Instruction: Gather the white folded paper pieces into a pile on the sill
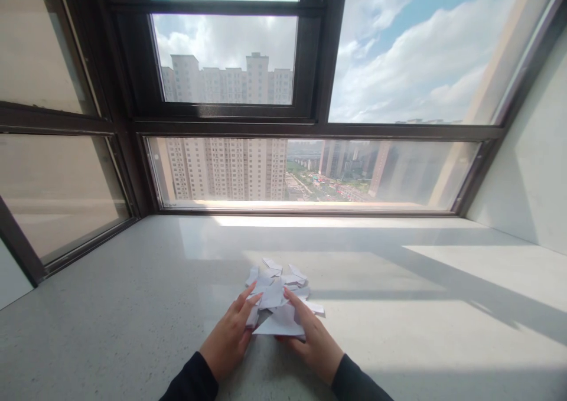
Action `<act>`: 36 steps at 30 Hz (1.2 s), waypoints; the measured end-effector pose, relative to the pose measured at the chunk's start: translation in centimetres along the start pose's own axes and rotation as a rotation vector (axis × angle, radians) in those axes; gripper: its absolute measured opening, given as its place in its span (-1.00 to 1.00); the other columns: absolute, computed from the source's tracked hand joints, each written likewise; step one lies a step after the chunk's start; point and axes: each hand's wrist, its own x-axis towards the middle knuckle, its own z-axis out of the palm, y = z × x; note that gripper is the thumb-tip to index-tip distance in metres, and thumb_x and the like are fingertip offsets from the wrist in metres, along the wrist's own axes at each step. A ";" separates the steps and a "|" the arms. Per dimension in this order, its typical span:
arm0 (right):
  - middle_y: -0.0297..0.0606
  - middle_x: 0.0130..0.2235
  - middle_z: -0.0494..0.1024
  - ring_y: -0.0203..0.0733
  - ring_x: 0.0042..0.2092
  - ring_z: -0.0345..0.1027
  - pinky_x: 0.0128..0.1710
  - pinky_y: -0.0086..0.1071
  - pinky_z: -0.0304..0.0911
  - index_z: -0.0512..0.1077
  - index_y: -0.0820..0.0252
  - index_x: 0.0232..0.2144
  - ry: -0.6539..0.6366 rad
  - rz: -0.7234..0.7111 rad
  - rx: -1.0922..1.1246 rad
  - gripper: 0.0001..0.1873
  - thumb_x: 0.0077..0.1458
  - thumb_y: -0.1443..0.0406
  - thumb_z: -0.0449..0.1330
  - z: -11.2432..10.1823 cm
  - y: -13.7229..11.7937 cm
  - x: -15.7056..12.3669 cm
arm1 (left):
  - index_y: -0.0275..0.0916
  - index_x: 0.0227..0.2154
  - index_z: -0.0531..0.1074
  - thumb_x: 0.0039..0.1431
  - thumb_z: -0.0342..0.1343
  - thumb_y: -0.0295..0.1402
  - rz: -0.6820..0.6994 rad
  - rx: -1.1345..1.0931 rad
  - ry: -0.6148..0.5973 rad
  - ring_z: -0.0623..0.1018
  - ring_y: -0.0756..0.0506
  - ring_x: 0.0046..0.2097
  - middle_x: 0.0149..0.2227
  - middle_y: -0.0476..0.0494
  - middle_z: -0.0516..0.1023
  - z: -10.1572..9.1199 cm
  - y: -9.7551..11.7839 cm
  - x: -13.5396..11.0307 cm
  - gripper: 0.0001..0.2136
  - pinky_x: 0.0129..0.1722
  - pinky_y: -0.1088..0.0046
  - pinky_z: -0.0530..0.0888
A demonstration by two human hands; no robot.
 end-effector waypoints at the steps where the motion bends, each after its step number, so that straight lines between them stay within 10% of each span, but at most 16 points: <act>1: -0.09 0.06 0.25 -0.09 0.08 0.11 0.03 -0.23 0.08 -0.06 0.21 0.12 0.020 0.001 -0.026 -0.24 -0.14 0.31 0.12 0.0 0.1 0.0 | -0.16 0.04 0.11 -0.02 -0.17 -0.58 -0.019 0.005 0.027 0.15 -0.08 0.14 0.15 -0.13 0.09 -0.1 -0.3 0.1 -0.50 0.07 0.29 0.22; 10: -0.10 0.11 0.17 0.06 0.17 -0.13 0.09 -0.02 -0.13 0.05 0.25 0.08 0.323 0.179 -0.478 -0.37 -0.08 0.24 0.03 -0.2 2.1 0.3 | -0.19 -0.11 0.30 -0.12 -0.20 -0.61 -0.459 0.358 0.248 0.29 -0.15 0.04 0.01 -0.13 0.35 -0.9 -1.1 0.0 -0.53 0.09 0.01 -0.02; 17: -0.09 0.05 0.26 -0.09 0.06 0.13 0.04 -0.19 0.08 0.04 0.27 0.09 0.094 0.082 -0.100 -0.35 -0.13 0.39 -0.02 0.3 1.4 0.0 | -0.25 0.03 0.16 0.05 -0.18 -0.39 -0.295 0.125 0.039 0.19 -0.17 0.11 0.11 -0.25 0.18 1.0 -0.1 -0.1 -0.58 0.08 0.04 0.05; 24: -0.17 0.03 0.31 -0.10 0.05 0.15 0.03 -0.19 0.08 0.12 0.17 0.06 0.057 -0.058 -0.096 -0.38 -0.14 0.44 -0.06 -1.4 -1.2 0.1 | -0.16 0.13 -0.07 0.15 -0.23 -0.29 -0.100 0.070 0.095 0.02 -0.12 0.18 0.19 -0.15 -0.01 1.4 0.5 0.0 -0.54 0.11 0.15 0.06; 31: -0.30 0.05 0.30 0.09 0.13 -0.03 0.06 0.19 -0.27 0.21 -0.07 0.00 -0.233 -0.050 -0.368 -0.54 0.02 0.08 -0.01 -1.5 -1.5 0.1 | -0.15 0.09 0.08 0.11 -0.18 -0.25 -0.362 0.369 0.091 0.06 -0.23 0.16 0.15 -0.16 0.12 1.3 -0.3 0.0 -0.56 0.06 -0.11 -0.12; 36: -0.25 0.05 0.29 0.08 0.13 -0.03 0.05 0.23 -0.43 0.25 0.03 -0.03 -0.010 0.173 -0.560 -0.48 0.05 -0.03 -0.14 -1.3 -0.1 0.3 | -0.16 0.08 0.11 0.08 -0.17 -0.24 -0.496 0.433 0.047 0.14 -0.27 0.13 0.13 -0.22 0.14 1.3 -0.7 0.0 -0.54 0.01 -0.19 -0.16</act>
